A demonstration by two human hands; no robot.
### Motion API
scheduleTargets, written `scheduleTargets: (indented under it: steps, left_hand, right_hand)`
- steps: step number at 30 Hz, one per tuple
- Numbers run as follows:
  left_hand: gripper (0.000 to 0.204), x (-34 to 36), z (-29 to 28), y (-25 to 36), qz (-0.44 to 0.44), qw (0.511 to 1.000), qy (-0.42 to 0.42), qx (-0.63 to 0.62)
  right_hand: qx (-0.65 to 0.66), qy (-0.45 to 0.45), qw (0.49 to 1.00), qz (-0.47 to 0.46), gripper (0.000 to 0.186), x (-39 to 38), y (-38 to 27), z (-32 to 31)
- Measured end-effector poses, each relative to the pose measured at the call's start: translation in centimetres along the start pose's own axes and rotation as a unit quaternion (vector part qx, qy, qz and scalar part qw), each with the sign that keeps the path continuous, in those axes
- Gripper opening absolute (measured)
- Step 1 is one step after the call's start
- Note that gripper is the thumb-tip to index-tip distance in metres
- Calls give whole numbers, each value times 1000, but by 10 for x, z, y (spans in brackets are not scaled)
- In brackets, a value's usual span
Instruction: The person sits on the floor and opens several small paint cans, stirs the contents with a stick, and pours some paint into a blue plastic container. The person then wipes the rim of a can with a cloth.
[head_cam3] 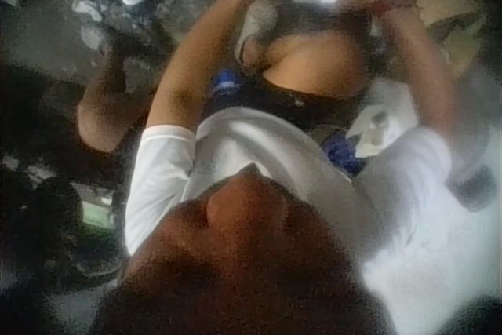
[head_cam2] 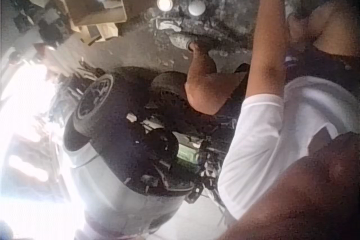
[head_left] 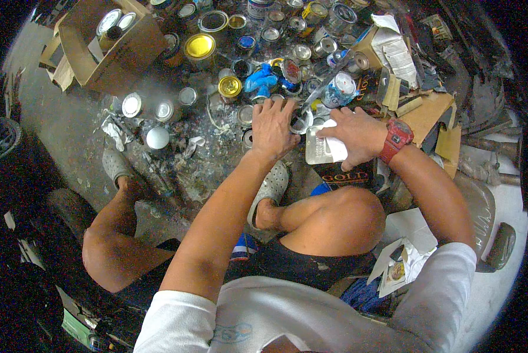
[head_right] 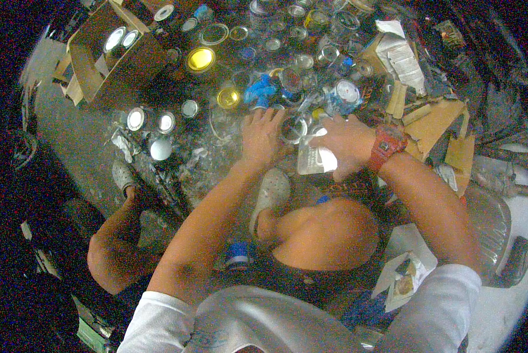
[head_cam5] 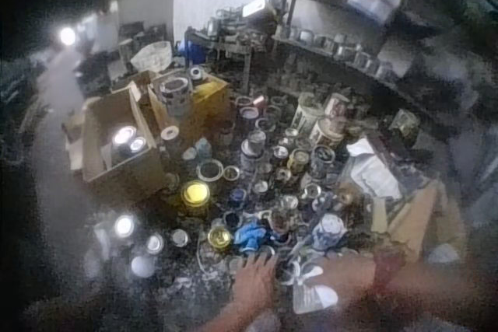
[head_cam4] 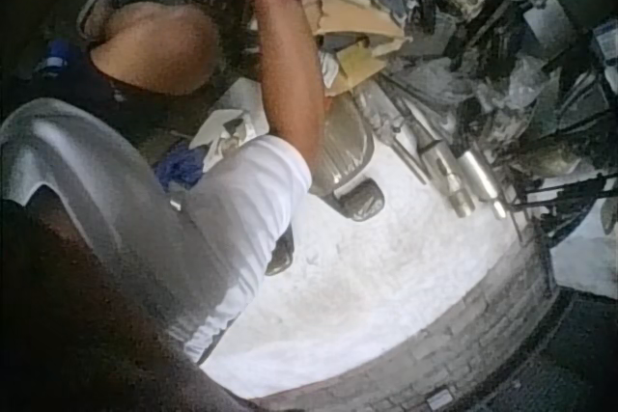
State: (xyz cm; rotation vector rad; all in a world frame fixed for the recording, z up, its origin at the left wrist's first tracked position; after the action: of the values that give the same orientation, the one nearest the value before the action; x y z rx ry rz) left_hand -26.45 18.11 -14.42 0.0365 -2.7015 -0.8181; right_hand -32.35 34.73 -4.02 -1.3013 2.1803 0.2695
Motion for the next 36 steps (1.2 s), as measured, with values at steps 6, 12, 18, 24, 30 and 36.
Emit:
scheduleTargets:
  steps: [6,12,18,24,30,36]
  left_hand:
    - [87,1,0,1,-5,1000,-7,-11]
    - [88,2,0,1,-7,1000,-18,-9]
    - [92,3,2,3,-3,1000,-31,-4]
    - [87,1,7,6,-10,999,-39,-2]
    - [90,-1,13,9,-5,999,-47,-3]
    - [89,-4,24,26,12,1000,-21,-2]
  right_hand:
    - [5,-27,1000,14,106,0,-2,-5]
    - [15,-25,999,17,107,-1,0,-2]
    - [10,15,1000,3,104,-5,3,5]
    - [8,27,1000,2,104,-9,5,11]
    - [9,67,998,10,103,-23,5,18]
    - [39,181,982,46,106,-62,6,42]
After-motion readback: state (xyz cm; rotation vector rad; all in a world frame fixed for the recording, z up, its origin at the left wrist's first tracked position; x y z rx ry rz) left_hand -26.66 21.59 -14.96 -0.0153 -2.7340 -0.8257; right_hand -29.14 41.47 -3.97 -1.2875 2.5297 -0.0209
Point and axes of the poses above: each hand's wrist, its own x-axis towards the middle knuckle, its own z-axis out of the palm, y = z × x, the point moved 5 cm from there along x, towards the middle knuckle, and after that the axes turned 13 degrees about y, right-handed, at the moved point
